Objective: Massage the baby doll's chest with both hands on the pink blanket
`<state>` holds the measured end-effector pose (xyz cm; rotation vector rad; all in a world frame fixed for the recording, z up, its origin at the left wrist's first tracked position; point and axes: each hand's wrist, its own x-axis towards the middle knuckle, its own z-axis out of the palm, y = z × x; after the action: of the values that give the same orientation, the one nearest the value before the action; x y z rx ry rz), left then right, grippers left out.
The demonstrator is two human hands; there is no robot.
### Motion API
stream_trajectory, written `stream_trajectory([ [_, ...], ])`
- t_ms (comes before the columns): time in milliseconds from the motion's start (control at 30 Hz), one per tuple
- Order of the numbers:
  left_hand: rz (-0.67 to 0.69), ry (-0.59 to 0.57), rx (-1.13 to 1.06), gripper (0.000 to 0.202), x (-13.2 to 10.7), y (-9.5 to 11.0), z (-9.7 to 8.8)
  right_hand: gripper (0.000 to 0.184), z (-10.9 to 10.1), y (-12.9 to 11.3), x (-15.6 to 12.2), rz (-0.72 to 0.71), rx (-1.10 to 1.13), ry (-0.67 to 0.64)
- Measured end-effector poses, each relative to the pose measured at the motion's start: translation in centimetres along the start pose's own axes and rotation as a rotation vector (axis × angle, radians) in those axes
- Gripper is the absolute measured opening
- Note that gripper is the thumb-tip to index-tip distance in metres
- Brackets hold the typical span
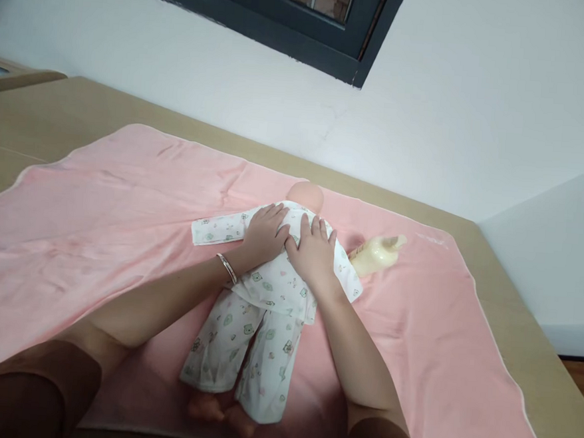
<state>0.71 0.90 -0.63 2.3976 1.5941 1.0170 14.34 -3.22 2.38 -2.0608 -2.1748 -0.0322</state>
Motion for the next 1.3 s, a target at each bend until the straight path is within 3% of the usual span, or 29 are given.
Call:
stream_trajectory([
  [233, 0.039, -0.043, -0.045, 0.045, 0.6, -0.8, 0.5, 0.065, 0.0, 0.7, 0.5, -0.045, 0.077, -0.005],
  [433, 0.063, 0.088, 0.001, 0.032, -0.4, -0.1, -0.2, 0.06, -0.6, -1.1, -1.4, -0.054, -0.164, 0.081],
  [567, 0.036, 0.093, 0.029, 0.028, -0.9, 0.5, -0.6, 0.06, -0.8, -1.7, -2.1, -0.068, -0.262, 0.101],
  [867, -0.035, -0.011, 0.021, 0.046, -0.2, 0.3, -0.2, 0.066, -0.4, 0.0, 0.2, -0.032, 0.009, -0.055],
  [1300, -0.055, 0.015, -0.039, 0.043, -0.2, 0.1, 0.0, 0.065, -0.1, 0.0, 0.1, -0.032, 0.049, -0.025],
])
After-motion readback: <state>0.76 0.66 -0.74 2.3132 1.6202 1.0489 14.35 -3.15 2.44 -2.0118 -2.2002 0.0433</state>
